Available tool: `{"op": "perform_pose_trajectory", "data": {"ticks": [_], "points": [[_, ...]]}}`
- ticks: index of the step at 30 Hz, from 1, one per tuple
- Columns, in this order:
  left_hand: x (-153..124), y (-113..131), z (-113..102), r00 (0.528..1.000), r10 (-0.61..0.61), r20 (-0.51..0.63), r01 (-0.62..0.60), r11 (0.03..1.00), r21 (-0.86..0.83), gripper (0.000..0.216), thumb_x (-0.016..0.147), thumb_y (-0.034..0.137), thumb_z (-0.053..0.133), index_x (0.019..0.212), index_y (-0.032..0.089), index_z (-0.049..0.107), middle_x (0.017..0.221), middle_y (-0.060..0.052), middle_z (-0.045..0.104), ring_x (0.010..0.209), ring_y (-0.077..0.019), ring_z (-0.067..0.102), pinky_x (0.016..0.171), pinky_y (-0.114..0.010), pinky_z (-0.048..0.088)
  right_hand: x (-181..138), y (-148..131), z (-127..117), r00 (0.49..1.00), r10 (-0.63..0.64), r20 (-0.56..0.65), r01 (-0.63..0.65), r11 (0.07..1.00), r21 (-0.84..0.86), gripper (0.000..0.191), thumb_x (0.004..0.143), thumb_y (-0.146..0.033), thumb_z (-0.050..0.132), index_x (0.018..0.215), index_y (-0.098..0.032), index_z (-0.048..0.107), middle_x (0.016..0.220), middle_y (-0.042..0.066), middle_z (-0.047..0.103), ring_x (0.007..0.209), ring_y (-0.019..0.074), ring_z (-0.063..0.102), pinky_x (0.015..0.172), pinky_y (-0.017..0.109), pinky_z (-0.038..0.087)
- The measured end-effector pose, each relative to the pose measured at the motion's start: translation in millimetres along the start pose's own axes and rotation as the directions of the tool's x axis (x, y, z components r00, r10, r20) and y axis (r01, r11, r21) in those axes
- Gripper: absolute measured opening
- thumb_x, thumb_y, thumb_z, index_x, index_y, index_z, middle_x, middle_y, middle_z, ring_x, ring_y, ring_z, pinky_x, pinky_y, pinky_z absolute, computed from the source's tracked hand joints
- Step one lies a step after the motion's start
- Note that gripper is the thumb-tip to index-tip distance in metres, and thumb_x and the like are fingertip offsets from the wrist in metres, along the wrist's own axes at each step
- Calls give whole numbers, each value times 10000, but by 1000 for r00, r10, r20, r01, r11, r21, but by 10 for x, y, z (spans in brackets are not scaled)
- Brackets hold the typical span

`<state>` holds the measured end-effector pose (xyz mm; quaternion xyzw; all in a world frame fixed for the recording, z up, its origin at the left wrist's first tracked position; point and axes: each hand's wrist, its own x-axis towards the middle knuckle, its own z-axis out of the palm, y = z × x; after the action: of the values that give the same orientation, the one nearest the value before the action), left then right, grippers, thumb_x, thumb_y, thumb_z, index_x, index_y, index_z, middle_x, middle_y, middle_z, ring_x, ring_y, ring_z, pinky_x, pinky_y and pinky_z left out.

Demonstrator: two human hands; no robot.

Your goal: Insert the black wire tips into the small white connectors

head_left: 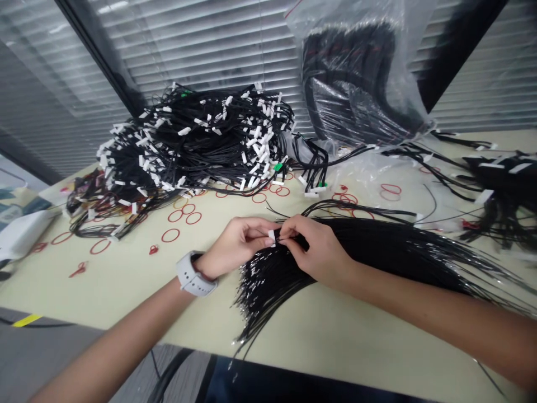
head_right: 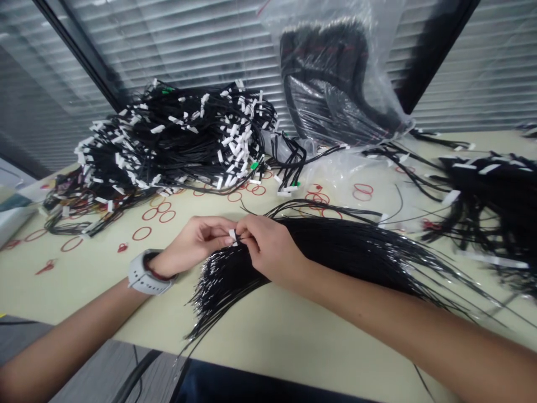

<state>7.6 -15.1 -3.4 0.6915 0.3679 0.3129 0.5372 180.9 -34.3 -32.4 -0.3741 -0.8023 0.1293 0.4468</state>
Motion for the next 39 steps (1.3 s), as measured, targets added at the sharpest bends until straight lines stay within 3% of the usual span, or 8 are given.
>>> {"op": "perform_pose_trajectory", "data": {"ticks": [4, 7, 13, 15, 18, 22, 31, 39], "points": [[-2, 18, -3, 997, 67, -39, -64, 994, 85, 231, 763, 127, 596, 991, 95, 606, 811, -58, 668, 737, -126, 619, 692, -250, 508, 28, -6, -16, 998, -23, -63, 25, 999, 44, 130, 792, -77, 489, 754, -188, 546, 723, 0, 602, 690, 122, 559, 649, 247, 444], [-4, 38, -30, 976, 201, -78, -167, 933, 320, 295, 811, 156, 546, 1104, 124, 555, 846, -61, 645, 761, -133, 601, 678, -257, 502, 53, -18, -53, 992, 4, -129, 8, 996, 93, 119, 805, -105, 514, 785, -200, 584, 772, 2, 626, 729, 128, 577, 682, 269, 455], [-33, 26, -86, 907, 400, 128, -350, 552, 757, 222, 851, 81, 410, 963, 147, 590, 919, -58, 609, 838, -144, 577, 782, -304, 485, 170, -45, -225, 963, 13, -268, 0, 999, 49, 87, 831, -150, 513, 817, -203, 580, 772, 3, 594, 708, 127, 547, 665, 276, 436], [-53, 24, -93, 896, 389, 215, -379, 415, 827, 226, 859, 103, 402, 998, 148, 575, 953, -65, 596, 843, -155, 579, 761, -308, 494, 239, -59, -312, 987, 10, -160, -5, 999, 35, 95, 829, -141, 510, 813, -199, 584, 768, 1, 593, 702, 124, 542, 656, 268, 426], [-87, 47, -79, 868, 379, 322, -404, 160, 901, 215, 865, 140, 417, 1031, 149, 553, 976, -79, 585, 798, -167, 581, 665, -294, 504, 317, -121, -448, 979, -28, 200, 27, 1000, 5, 107, 798, -121, 540, 750, -194, 602, 731, -13, 591, 703, 120, 540, 664, 258, 411], [-112, 98, -22, 863, 339, 375, -371, -78, 925, 183, 851, 99, 445, 989, 151, 554, 912, -79, 596, 703, -169, 579, 539, -264, 481, 274, -238, -510, 786, -58, 615, 94, 995, -26, 125, 758, -90, 589, 711, -198, 630, 751, -19, 587, 738, 115, 538, 685, 246, 405], [-116, 53, 33, 871, 373, 321, -302, -112, 947, 245, 843, 80, 475, 1059, 169, 548, 1083, -124, 580, 818, -196, 608, 547, -267, 500, -5, -233, -373, 787, -116, 606, 251, 957, -144, 108, 846, -200, 520, 763, -173, 584, 820, 41, 520, 812, 155, 483, 697, 265, 422], [-121, 78, 52, 841, 396, 369, -335, -154, 929, 218, 846, 97, 479, 1044, 114, 571, 997, -106, 600, 822, -201, 581, 553, -270, 493, -93, -164, -346, 884, -91, 458, 223, 944, -242, 179, 846, -59, 402, 812, -166, 542, 804, 44, 565, 747, 164, 492, 717, 320, 429]]}}
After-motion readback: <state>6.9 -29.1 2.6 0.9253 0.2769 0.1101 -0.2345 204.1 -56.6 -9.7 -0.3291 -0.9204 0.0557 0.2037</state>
